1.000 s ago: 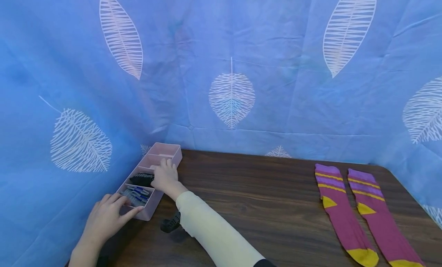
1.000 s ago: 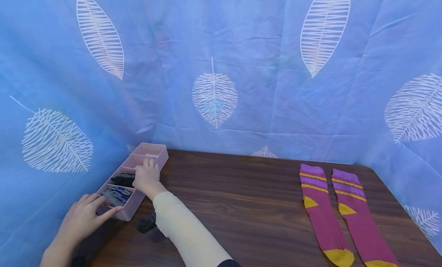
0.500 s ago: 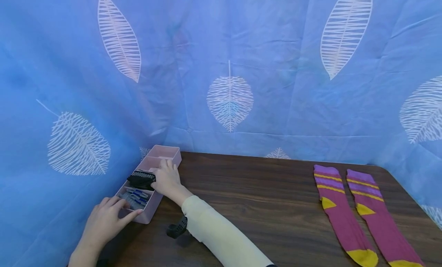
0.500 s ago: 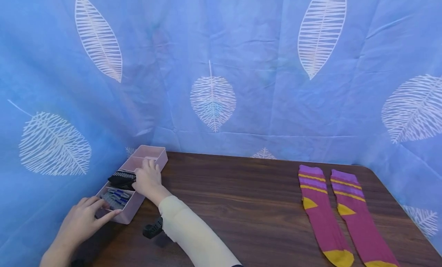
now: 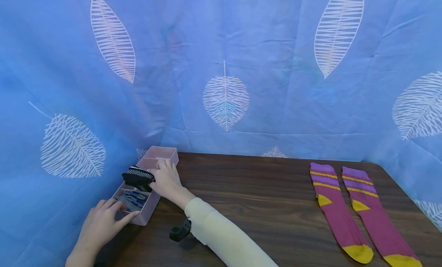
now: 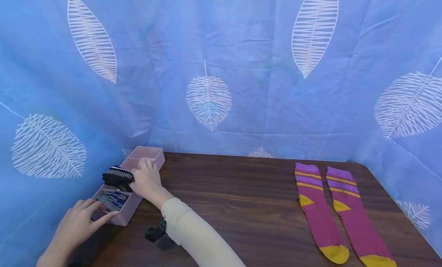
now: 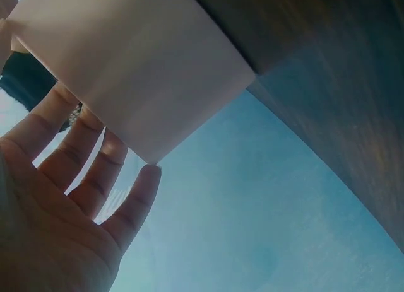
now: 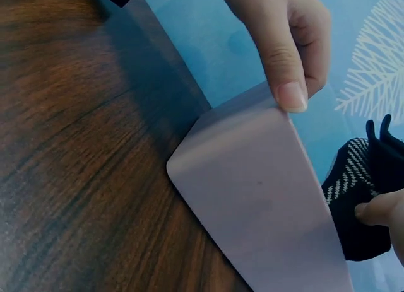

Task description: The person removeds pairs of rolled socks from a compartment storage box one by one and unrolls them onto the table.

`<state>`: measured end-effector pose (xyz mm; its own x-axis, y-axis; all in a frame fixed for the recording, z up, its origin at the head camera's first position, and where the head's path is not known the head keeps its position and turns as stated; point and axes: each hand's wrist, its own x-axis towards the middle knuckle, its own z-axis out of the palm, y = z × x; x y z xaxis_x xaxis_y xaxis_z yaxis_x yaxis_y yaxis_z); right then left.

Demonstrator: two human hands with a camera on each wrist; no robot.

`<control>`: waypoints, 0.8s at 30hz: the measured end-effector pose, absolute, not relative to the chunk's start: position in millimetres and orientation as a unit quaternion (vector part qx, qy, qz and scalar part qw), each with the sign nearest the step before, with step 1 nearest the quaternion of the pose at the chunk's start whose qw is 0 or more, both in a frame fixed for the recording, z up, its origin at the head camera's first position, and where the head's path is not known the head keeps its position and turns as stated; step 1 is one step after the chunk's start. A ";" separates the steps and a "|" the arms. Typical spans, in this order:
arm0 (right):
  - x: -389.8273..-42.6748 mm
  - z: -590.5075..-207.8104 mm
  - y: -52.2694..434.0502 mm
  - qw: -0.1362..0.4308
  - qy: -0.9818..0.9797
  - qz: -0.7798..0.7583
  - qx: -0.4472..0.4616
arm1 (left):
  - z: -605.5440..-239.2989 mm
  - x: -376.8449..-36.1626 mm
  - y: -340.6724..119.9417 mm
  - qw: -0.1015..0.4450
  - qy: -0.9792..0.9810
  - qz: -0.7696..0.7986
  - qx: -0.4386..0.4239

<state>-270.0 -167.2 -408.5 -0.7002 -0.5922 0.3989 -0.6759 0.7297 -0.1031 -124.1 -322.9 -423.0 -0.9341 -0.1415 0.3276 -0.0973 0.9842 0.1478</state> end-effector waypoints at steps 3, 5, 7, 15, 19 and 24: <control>-268.3 -405.3 -162.3 0.187 -0.909 0.133 0.347 | -422.3 -122.9 -322.1 0.166 -0.982 -0.066 0.065; -266.8 -403.4 -158.6 0.190 -0.908 0.140 0.347 | -421.9 -122.0 -321.8 0.167 -0.982 -0.065 0.065; -265.4 -402.0 -155.0 0.191 -0.907 0.143 0.348 | -421.9 -121.1 -321.1 0.171 -0.981 -0.065 0.064; -261.2 -401.9 -144.2 0.197 -0.898 0.164 0.357 | -422.7 -118.5 -320.2 0.188 -0.979 -0.061 0.057; -259.8 -403.1 -137.1 0.203 -0.895 0.180 0.355 | -423.2 -118.2 -319.5 0.182 -0.979 -0.062 0.061; -258.7 -401.7 -128.9 0.220 -0.888 0.198 0.352 | -421.1 -118.7 -320.6 0.172 -0.981 -0.067 0.064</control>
